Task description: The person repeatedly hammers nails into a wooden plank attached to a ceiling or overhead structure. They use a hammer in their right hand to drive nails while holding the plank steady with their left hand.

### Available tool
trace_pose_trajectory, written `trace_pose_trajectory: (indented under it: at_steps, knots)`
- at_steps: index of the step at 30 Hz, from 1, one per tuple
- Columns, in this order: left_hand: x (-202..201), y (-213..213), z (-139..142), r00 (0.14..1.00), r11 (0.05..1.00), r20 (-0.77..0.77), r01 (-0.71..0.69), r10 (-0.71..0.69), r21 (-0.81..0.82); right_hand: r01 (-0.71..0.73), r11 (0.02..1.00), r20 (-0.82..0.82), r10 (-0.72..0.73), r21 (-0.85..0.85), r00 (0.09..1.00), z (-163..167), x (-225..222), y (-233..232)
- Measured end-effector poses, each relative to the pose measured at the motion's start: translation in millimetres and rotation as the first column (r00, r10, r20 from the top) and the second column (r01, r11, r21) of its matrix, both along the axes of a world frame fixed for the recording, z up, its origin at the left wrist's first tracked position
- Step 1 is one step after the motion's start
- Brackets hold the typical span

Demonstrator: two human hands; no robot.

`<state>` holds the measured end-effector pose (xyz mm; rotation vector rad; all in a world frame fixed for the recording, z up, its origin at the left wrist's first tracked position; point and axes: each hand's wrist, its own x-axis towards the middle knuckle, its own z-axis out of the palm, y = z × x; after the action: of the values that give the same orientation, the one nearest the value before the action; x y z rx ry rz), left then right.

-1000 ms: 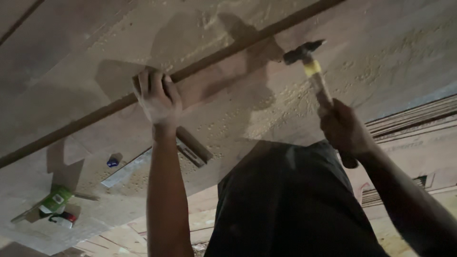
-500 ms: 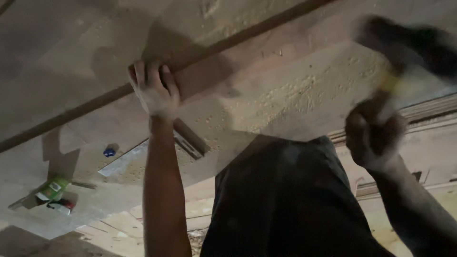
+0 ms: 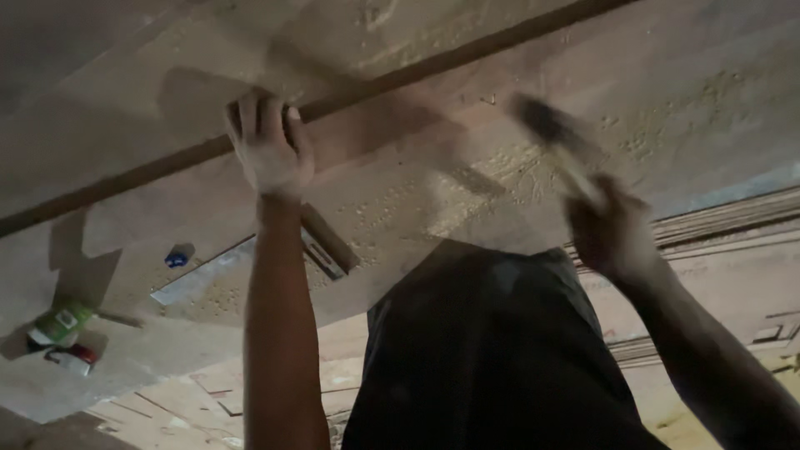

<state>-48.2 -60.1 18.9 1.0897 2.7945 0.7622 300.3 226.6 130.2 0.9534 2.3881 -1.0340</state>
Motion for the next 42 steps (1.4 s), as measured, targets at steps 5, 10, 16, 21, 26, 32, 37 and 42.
trace_pose_trajectory:
  at_steps: [5,10,16,21,26,32,37,42]
  knots:
    - [0.3,4.6,-3.1,0.997,1.0,-0.074,0.002,-0.003,-0.005,0.026,0.999,-0.289,-0.014,0.04,0.957,9.8,20.9,11.9]
    - [-1.1,8.3,-6.1,0.997,0.999,-0.081,0.019,-0.016,0.038,0.063,0.998,-0.21,-0.058,0.014,0.976,-7.5,20.1,13.9]
    - [-0.2,9.2,-10.3,0.99,0.998,-0.14,0.037,-0.029,0.055,0.046,0.992,-0.433,0.01,0.12,0.901,10.3,7.8,19.0]
    - [-1.6,13.4,-13.3,0.999,1.0,-0.047,0.018,-0.017,0.017,0.065,0.992,-0.372,-0.02,0.108,0.928,7.3,-6.7,15.2]
    - [-5.7,15.2,-16.6,0.988,0.997,-0.153,0.031,-0.02,0.07,0.05,0.986,-0.315,0.002,0.159,0.949,-7.9,-21.3,17.2]
    - [-0.8,13.3,-14.5,0.999,1.0,-0.046,0.003,-0.003,0.014,0.112,0.99,-0.457,-0.059,0.09,0.888,16.8,8.6,12.7]
    - [-4.4,26.4,-13.9,0.969,0.995,-0.247,0.038,-0.014,0.09,0.154,0.955,0.033,-0.168,0.253,0.985,-94.9,45.4,37.0]
    - [-6.1,24.4,-17.4,0.988,0.997,-0.155,0.021,-0.009,0.077,0.196,0.929,-0.09,-0.177,0.313,0.98,-96.4,142.9,38.5]
